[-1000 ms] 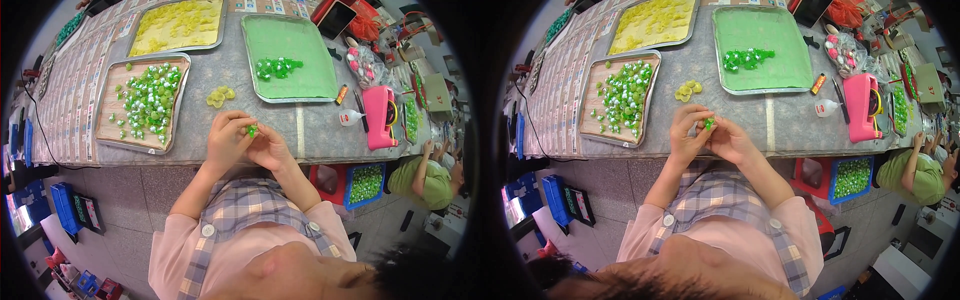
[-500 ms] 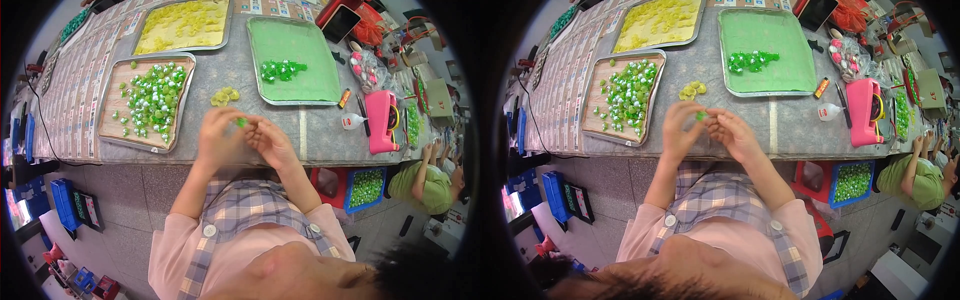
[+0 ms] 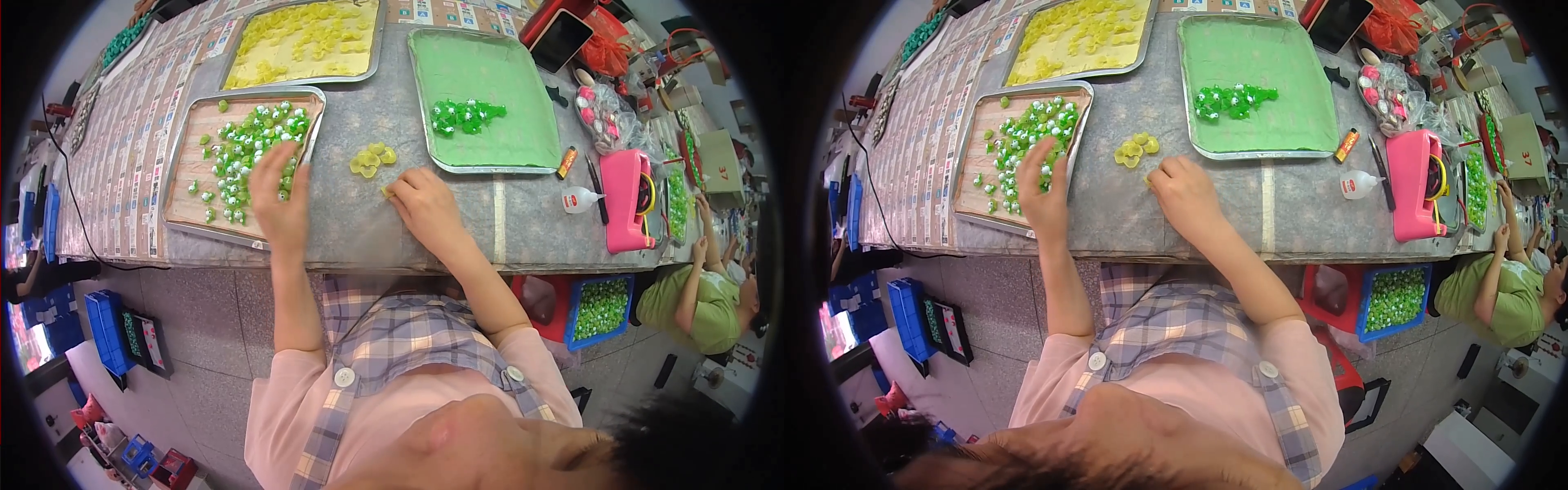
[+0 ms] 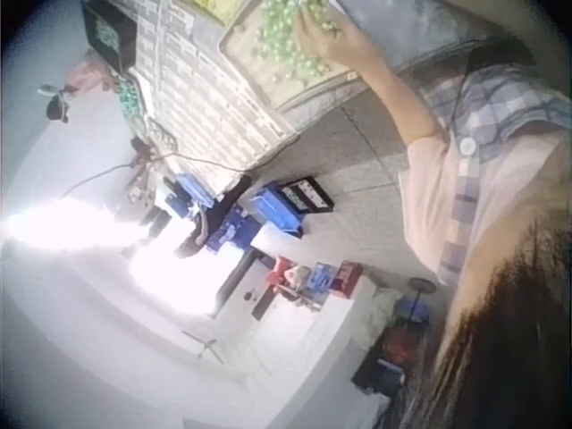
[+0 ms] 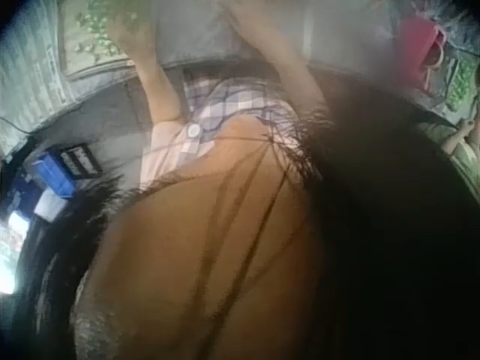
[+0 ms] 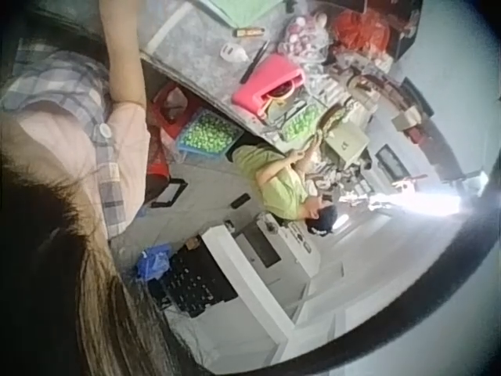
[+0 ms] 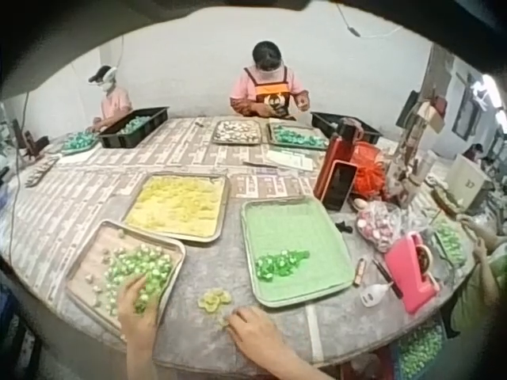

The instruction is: The person assembles small toys by dispensing glue into yellow cup pieces from a bottle and attaching green frog figurines into each cup by hand.

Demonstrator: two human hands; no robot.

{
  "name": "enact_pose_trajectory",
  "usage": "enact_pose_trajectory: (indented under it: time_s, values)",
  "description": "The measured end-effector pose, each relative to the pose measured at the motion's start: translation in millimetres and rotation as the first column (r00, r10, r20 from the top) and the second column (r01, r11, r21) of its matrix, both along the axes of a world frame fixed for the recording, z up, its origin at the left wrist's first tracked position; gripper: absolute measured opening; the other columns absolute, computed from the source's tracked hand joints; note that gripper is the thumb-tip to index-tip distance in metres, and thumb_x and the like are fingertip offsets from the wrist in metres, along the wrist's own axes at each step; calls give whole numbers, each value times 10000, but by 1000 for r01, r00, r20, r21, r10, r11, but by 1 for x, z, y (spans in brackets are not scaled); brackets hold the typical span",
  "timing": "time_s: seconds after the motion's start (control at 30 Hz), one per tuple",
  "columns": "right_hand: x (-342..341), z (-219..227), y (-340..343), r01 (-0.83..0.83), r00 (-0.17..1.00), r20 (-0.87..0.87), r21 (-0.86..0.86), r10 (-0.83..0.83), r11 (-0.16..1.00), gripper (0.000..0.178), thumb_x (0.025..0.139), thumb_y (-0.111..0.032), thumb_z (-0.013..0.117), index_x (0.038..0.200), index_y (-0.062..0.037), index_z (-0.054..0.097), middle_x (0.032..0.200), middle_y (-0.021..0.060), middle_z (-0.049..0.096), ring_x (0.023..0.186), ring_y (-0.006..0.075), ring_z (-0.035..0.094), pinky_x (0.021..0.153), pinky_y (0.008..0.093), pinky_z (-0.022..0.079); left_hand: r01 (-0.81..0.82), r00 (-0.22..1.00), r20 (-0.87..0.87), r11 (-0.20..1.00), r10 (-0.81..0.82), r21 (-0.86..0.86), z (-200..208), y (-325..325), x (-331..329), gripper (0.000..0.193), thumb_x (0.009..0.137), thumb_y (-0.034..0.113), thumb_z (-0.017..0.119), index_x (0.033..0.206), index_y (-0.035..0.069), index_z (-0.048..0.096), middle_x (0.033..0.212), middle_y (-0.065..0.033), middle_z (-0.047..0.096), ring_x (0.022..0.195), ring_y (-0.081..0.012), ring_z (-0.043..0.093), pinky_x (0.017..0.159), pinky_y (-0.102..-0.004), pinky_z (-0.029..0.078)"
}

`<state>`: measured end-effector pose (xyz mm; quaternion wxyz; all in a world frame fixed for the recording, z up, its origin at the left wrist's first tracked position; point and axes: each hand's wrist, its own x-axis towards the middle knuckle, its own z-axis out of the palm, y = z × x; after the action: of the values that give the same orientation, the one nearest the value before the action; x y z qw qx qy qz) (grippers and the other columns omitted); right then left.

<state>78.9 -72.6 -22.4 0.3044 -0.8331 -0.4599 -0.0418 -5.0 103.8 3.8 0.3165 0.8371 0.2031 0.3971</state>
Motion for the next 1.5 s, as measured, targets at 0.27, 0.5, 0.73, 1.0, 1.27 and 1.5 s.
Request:
enact_pose_trajectory:
  time_s: [0.27, 0.5, 0.73, 1.0, 1.27, 1.5]
  values:
    - [-2, 22, -24, 130, 839, -541, 302, 57, 945, 99, 694, -50, 599, 773, 1, 569, 725, 67, 560, 667, 162, 542, 601, 250, 416, 525, 837, 122, 720, -533, -454, -26, -69, 1, 269, 676, 1, 606, 941, 43, 589, 931, -78, 554, 847, -167, 531, 754, -259, 416]
    - [-19, 24, -39, 248, 702, -703, 391, 114, 886, 91, 730, -42, 565, 801, 12, 582, 751, 77, 578, 678, 139, 549, 612, 239, 420, 541, 824, 194, 638, -532, -548, -25, -85, 5, 294, 614, 3, 651, 900, 51, 600, 876, -66, 560, 789, -148, 545, 700, -244, 438]
    - [-21, 27, -63, 240, 695, -708, 392, 125, 888, 99, 744, -33, 544, 822, 10, 586, 774, 87, 584, 716, 164, 562, 643, 254, 427, 571, 807, 86, 734, -584, -368, -23, -92, 7, 282, 605, 7, 653, 878, 49, 596, 842, -68, 567, 786, -157, 550, 693, -255, 439]
    - [30, 20, -161, 677, 584, -206, 658, -785, 331, 198, 737, -65, 577, 921, -4, 536, 888, 108, 563, 795, 163, 519, 700, 272, 406, 538, 799, 432, 175, -418, -825, -31, -83, 5, 227, 794, 69, 493, 1009, -2, 496, 888, -91, 550, 808, -124, 513, 747, -258, 414]
    - [73, -35, -224, 847, 526, -65, 128, -848, 516, 482, 659, -235, 674, 1016, 15, 468, 917, 131, 540, 852, 279, 498, 731, 319, 394, 521, 769, 580, -261, -270, -813, -39, -85, 7, 316, 823, 202, 491, 1072, 12, 449, 911, -96, 552, 754, -136, 550, 712, -280, 481]
    - [16, 40, -126, 647, 736, -641, 568, -220, 509, 333, 777, -200, 570, 1001, 23, 463, 952, 75, 528, 782, 106, 516, 681, 232, 420, 493, 757, 603, -384, -253, -781, -30, -91, 9, 331, 822, 227, 494, 1084, 30, 446, 891, -78, 542, 739, -121, 532, 694, -265, 475]
